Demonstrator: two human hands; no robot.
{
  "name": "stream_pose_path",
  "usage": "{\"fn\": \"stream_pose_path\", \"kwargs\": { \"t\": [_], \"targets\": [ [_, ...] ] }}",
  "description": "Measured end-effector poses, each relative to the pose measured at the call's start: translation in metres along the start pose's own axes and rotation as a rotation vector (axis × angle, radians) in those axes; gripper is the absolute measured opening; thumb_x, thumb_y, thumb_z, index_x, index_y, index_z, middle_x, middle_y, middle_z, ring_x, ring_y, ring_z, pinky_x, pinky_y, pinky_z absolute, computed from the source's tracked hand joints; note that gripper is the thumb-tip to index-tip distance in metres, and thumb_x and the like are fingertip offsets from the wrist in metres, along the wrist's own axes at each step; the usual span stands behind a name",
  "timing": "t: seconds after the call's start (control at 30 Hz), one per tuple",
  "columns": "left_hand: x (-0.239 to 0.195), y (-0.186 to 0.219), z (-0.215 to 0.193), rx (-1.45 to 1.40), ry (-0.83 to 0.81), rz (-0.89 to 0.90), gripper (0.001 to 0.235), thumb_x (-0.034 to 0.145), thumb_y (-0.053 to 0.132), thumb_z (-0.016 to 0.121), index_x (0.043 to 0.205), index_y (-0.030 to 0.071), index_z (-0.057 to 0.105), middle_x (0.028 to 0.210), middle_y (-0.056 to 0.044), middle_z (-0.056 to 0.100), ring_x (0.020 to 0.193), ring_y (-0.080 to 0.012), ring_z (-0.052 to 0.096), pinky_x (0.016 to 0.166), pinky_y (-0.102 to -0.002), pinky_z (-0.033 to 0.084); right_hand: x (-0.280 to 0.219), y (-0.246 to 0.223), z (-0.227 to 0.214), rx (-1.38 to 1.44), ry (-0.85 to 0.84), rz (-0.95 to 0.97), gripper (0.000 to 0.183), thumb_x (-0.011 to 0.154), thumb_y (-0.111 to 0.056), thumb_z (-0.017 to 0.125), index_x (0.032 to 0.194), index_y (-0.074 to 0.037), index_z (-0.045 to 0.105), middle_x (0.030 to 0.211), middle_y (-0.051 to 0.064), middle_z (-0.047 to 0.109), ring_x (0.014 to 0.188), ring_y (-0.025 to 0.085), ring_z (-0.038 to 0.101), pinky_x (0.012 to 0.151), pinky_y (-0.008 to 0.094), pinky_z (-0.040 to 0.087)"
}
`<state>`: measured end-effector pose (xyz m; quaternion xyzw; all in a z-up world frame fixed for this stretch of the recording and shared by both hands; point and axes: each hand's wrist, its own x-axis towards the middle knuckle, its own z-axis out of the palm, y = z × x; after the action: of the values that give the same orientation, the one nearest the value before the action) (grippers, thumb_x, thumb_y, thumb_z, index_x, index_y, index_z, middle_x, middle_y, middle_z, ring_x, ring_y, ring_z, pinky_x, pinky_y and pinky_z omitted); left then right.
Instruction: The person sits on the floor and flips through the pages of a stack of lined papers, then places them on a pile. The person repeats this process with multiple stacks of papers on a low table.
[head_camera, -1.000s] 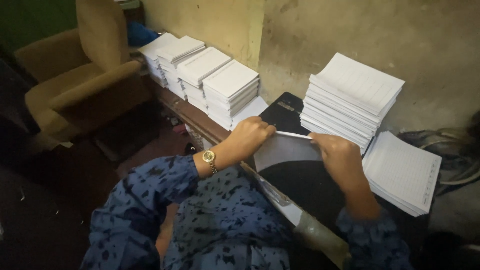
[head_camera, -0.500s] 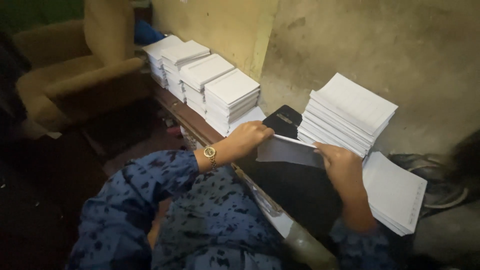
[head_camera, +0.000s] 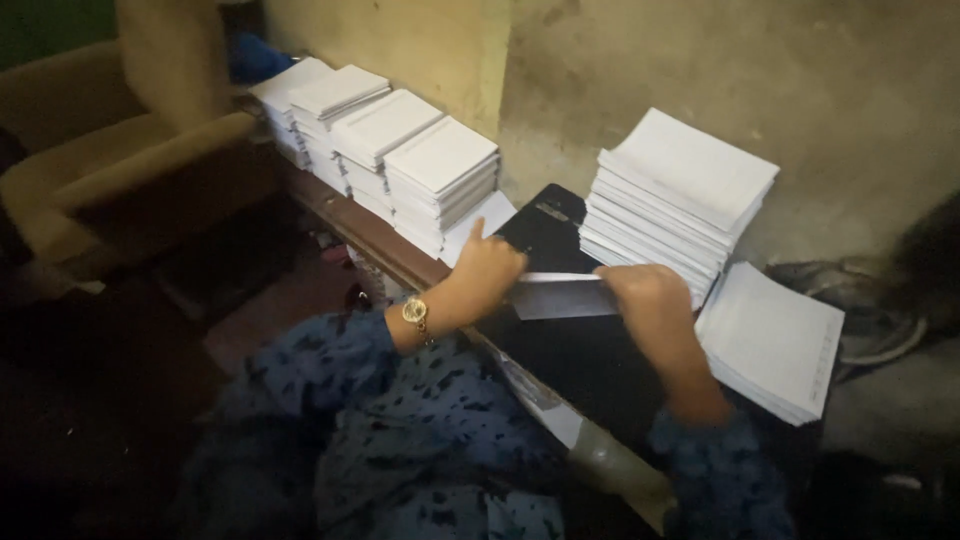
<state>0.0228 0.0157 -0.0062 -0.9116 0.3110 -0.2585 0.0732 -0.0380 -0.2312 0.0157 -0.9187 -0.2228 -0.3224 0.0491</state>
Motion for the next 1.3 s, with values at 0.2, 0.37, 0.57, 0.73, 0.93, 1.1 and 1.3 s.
{"fn": "stream_pose_path", "kwargs": {
  "t": [0.2, 0.37, 0.57, 0.73, 0.93, 1.1, 1.3],
  "targets": [
    [0.012, 0.066, 0.007, -0.4, -0.008, -0.064, 0.024, 0.086, 0.003, 0.067, 0.109, 0.01, 0.069, 0.075, -0.01, 0.074, 0.066, -0.0314, 0.075, 0.058, -0.042, 0.061, -0.008, -0.019, 0.016, -0.116, 0.227, -0.159, 0.009, 0.094, -0.019, 0.067, 0.098, -0.016, 0.074, 0.091, 0.0, 0.075, 0.105, 0.02, 0.069, 0.12, 0.057, 0.035],
    [0.008, 0.045, 0.015, -0.86, 0.076, -0.251, 0.02, 0.096, 0.011, 0.062, 0.115, 0.01, 0.067, 0.086, -0.019, 0.076, 0.085, -0.042, 0.074, 0.076, -0.053, 0.06, -0.002, 0.0, -0.005, -0.178, 0.586, 0.014, 0.024, 0.096, -0.03, 0.078, 0.115, -0.014, 0.074, 0.133, 0.015, 0.065, 0.134, 0.042, 0.052, 0.118, 0.068, 0.022],
    [-0.01, 0.028, 0.047, -1.268, 0.226, -0.552, 0.026, 0.101, 0.019, 0.065, 0.114, -0.004, 0.068, 0.094, -0.027, 0.075, 0.098, -0.0417, 0.072, 0.086, -0.051, 0.055, -0.042, 0.028, 0.034, 0.573, 0.445, 0.456, 0.107, 0.08, -0.019, 0.092, 0.159, 0.002, 0.022, 0.163, 0.03, 0.018, 0.149, 0.049, 0.023, 0.123, 0.062, 0.02],
    [-0.02, 0.051, 0.102, -1.415, 0.266, -0.641, 0.028, 0.1, 0.018, 0.068, 0.115, -0.005, 0.066, 0.1, -0.026, 0.073, 0.103, -0.0364, 0.069, 0.088, -0.052, 0.053, -0.073, 0.052, 0.115, 0.976, -0.051, 0.654, 0.09, 0.077, -0.021, 0.089, 0.151, -0.001, 0.041, 0.147, 0.02, 0.054, 0.137, 0.034, 0.049, 0.116, 0.042, 0.042],
    [-0.027, 0.061, 0.11, -1.492, 0.236, -0.626, 0.036, 0.101, 0.017, 0.066, 0.127, -0.008, 0.061, 0.113, -0.031, 0.07, 0.114, -0.041, 0.065, 0.094, -0.053, 0.052, -0.09, 0.064, 0.151, 0.951, 0.002, 0.619, 0.021, 0.096, -0.025, 0.075, 0.09, -0.006, 0.071, 0.083, 0.01, 0.079, 0.081, 0.018, 0.077, 0.073, 0.035, 0.057],
    [-0.033, 0.068, 0.134, -1.519, 0.292, -0.584, 0.058, 0.1, 0.016, 0.067, 0.148, -0.006, 0.043, 0.141, -0.035, 0.052, 0.136, -0.0466, 0.046, 0.111, -0.058, 0.04, -0.092, 0.065, 0.16, 1.078, -0.019, 0.613, 0.047, 0.1, -0.018, 0.066, 0.142, 0.001, 0.055, 0.131, 0.021, 0.067, 0.126, 0.03, 0.06, 0.106, 0.051, 0.048],
    [-0.036, 0.084, 0.125, -1.451, 0.315, -0.667, 0.056, 0.107, 0.018, 0.057, 0.15, -0.011, 0.037, 0.147, -0.036, 0.047, 0.141, -0.0472, 0.04, 0.114, -0.059, 0.035, -0.105, 0.052, 0.174, 0.984, 0.101, 0.662, 0.045, 0.105, -0.018, 0.058, 0.145, 0.001, 0.052, 0.128, 0.021, 0.068, 0.124, 0.029, 0.061, 0.105, 0.051, 0.049]
  ]
}}
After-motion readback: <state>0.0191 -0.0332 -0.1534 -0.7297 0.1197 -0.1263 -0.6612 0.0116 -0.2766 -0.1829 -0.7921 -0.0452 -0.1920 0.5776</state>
